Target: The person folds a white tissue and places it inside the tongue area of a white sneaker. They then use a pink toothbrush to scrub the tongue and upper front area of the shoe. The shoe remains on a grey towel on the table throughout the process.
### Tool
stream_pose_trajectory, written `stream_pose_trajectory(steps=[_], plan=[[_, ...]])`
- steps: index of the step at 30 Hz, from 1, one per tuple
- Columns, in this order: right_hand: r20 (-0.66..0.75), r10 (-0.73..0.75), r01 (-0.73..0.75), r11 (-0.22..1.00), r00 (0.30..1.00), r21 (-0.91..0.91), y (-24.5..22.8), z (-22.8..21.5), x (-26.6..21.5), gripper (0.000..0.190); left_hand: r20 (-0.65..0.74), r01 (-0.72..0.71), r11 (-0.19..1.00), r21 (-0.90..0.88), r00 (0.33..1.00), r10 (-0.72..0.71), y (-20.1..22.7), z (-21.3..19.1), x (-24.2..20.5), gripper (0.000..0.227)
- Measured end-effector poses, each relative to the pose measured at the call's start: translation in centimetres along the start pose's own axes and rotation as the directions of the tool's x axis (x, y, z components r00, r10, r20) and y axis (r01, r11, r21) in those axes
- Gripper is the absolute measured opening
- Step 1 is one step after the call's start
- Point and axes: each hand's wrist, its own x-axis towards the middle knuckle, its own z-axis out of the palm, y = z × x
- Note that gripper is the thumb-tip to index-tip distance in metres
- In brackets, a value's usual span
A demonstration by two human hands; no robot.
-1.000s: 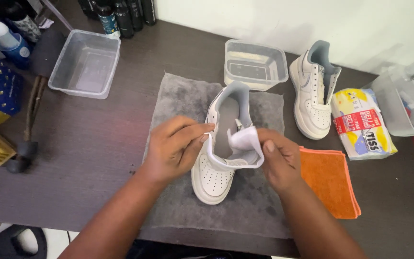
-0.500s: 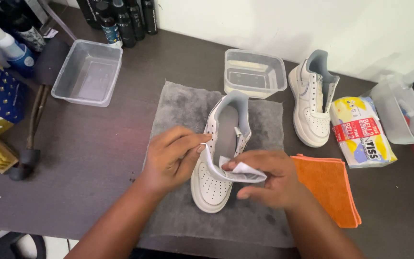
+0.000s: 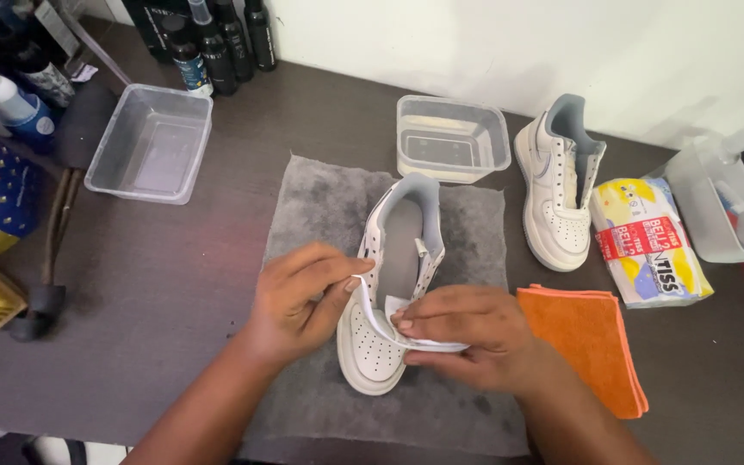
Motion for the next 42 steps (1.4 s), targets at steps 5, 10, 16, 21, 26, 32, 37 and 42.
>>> stream_pose_trajectory(steps=[5,10,16,21,26,32,37,42], plan=[[0.005,-0.011,0.01,0.998,1.0,0.062,0.0,-0.1,0.4,0.027,0.068,0.055,0.998,-0.044,0.996,-0.052,1.1,-0.2,0.9,0.016],[0.006,-0.003,0.003,0.999,1.0,0.049,-0.1,-0.2,0.8,0.026,0.185,0.114,0.986,-0.126,0.979,-0.09,1.6,-0.1,1.5,0.018],[0.03,0.061,-0.062,0.997,0.998,0.044,-0.2,-0.5,0.9,0.028,0.272,0.482,0.863,-0.153,0.86,-0.432,2.2,-0.1,1.0,0.019],[0.027,0.066,-0.067,0.997,0.997,0.025,-0.2,-0.9,1.2,0.023,0.315,0.219,0.923,-0.316,0.942,-0.115,2.8,-1.2,2.3,0.035],[0.021,0.04,-0.041,0.998,0.999,0.042,0.1,-0.9,1.3,0.023,0.377,0.173,0.955,-0.242,0.924,-0.072,2.7,-1.9,2.1,0.035],[0.048,0.025,-0.028,0.998,0.999,0.056,-0.1,-1.3,1.8,0.024,0.338,0.104,0.98,-0.171,0.94,-0.041,2.4,-1.6,1.7,0.029],[0.067,0.043,-0.044,0.999,0.997,0.026,-0.5,-1.9,1.8,0.036,0.327,0.066,0.989,-0.129,0.945,-0.021,2.0,-1.3,1.3,0.027],[0.056,-0.009,0.008,1.0,0.998,0.021,-0.8,-1.6,1.2,0.023,0.351,0.06,0.969,-0.24,0.936,0.028,2.0,-1.2,1.5,0.015]])
